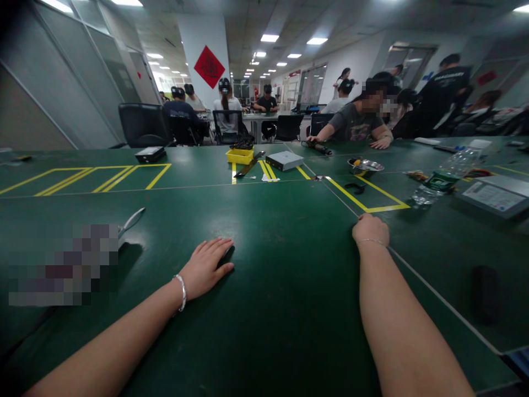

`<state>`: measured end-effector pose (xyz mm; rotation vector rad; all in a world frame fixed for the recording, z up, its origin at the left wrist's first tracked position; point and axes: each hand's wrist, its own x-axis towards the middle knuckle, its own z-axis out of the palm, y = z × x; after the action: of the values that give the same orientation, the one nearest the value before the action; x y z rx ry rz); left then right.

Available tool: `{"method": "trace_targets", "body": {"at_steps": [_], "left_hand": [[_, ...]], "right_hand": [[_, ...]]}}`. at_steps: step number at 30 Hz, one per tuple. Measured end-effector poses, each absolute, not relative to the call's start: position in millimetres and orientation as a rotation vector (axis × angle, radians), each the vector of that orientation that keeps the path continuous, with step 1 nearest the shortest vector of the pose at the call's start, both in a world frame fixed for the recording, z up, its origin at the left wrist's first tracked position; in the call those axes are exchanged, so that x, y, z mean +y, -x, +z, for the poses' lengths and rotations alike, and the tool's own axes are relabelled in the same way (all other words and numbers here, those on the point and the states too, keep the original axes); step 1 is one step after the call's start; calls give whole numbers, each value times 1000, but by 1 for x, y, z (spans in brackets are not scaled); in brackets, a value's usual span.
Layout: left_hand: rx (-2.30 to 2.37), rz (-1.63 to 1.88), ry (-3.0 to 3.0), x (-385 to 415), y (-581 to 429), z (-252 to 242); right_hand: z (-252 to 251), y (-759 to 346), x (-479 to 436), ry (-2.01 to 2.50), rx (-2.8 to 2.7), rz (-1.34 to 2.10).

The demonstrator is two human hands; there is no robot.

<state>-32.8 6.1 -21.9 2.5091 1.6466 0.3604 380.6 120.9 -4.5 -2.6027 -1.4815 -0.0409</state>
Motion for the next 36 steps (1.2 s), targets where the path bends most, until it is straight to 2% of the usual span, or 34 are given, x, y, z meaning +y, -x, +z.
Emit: {"method": "trace_targets", "body": {"at_steps": [7,14,21,27,29,31,34,36], "left_hand": [[1633,392,-2508,7,33,-22],[1631,465,-2475,6,33,-22],[1526,564,-2486,3,29,-17],[1455,567,-2555,4,27,-15],[1467,588,-2529,5,28,-15],[1480,615,-2504,6,29,-14],[1512,630,-2474,7,30,-13],[1526,631,-2457,7,30,-12]], "right_hand": [[2,-368,117,2455,-1478,-44],[15,-271,106,1756,-2033,-16],[-5,-146,52,1030,-2309,623],[-5,-136,42,1033,-2233,915],[2,-151,55,1079,-2302,771],[10,-177,71,1238,-2349,398],[13,-235,94,1708,-2145,-238],[9,-280,106,2049,-1862,-431]]}}
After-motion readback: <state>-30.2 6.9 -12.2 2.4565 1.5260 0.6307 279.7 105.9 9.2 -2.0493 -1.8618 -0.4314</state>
